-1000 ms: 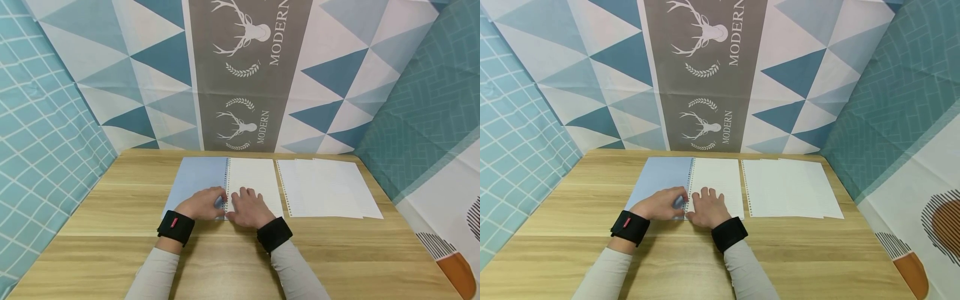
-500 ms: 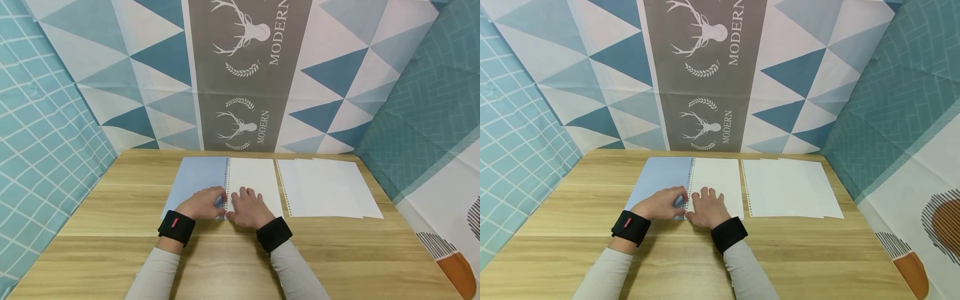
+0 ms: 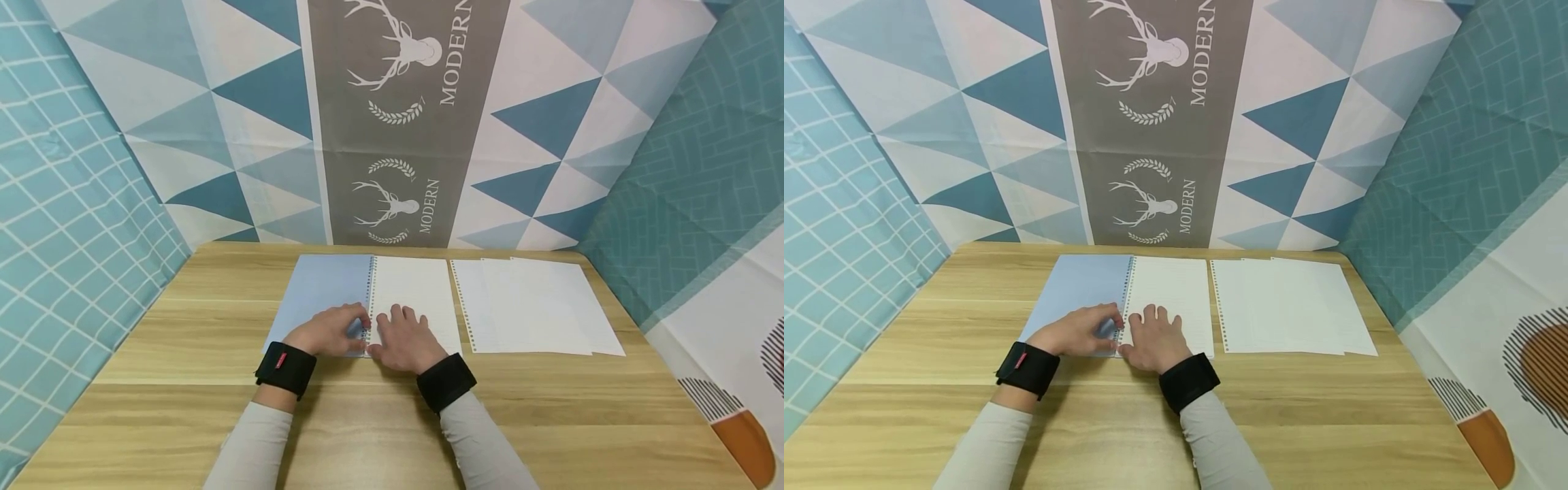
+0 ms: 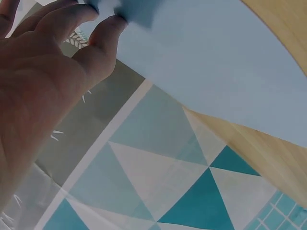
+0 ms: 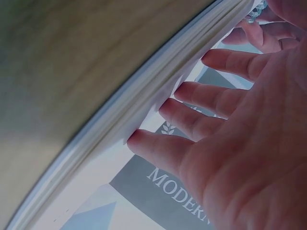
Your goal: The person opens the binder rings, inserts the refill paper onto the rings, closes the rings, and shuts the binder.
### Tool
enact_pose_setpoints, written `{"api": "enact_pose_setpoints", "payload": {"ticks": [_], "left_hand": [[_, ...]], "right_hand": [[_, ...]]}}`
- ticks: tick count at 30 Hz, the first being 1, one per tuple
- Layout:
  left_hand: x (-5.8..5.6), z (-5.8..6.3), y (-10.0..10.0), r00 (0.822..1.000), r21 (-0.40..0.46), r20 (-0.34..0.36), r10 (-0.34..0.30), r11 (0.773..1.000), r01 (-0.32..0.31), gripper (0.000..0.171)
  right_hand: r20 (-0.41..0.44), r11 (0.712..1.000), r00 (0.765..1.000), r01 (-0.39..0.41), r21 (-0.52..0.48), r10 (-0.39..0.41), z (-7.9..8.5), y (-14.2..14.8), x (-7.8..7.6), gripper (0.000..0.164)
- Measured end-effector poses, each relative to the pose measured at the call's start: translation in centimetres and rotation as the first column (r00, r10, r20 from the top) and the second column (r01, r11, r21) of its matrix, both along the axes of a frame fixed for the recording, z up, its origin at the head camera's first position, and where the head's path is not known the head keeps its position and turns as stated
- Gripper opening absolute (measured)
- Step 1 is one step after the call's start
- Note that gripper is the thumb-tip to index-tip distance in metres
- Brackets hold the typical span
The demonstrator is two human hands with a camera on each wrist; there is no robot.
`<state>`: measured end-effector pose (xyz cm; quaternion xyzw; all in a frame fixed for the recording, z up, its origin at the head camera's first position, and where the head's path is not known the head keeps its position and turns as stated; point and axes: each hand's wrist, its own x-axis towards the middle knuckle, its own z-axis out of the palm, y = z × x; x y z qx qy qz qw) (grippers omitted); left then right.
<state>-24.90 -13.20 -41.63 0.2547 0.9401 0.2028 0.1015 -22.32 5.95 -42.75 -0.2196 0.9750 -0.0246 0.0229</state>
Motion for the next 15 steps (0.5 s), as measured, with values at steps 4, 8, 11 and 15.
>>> {"api": "enact_pose_setpoints", "payload": {"ticks": [4, 8, 11, 15], "left_hand": [[0.04, 0.07, -0.33, 1.000, 0.024, 0.010, -0.026, 0.999, 0.026, 0.030], [0.16, 0.19, -0.50, 0.999, 0.041, 0.008, -0.047, 0.998, 0.046, 0.028], [0.14, 0.25, -0.35, 0.998, 0.031, -0.021, -0.058, 0.998, 0.059, 0.028], [0.22, 0.38, -0.19, 0.997, 0.009, -0.048, -0.060, 0.998, 0.060, 0.027]], "right_hand": [[-0.003, 1.000, 1.000, -0.002, 0.002, 0.002, -0.09, 0.05, -0.10, 0.047], [0.002, 1.000, 1.000, -0.004, -0.007, 0.004, -0.25, 0.09, -0.17, 0.048], [0.006, 1.000, 1.000, -0.005, -0.017, 0.005, -0.20, 0.13, -0.20, 0.048], [0.009, 1.000, 1.000, -0.006, -0.020, 0.007, -0.06, 0.10, -0.12, 0.047]]}}
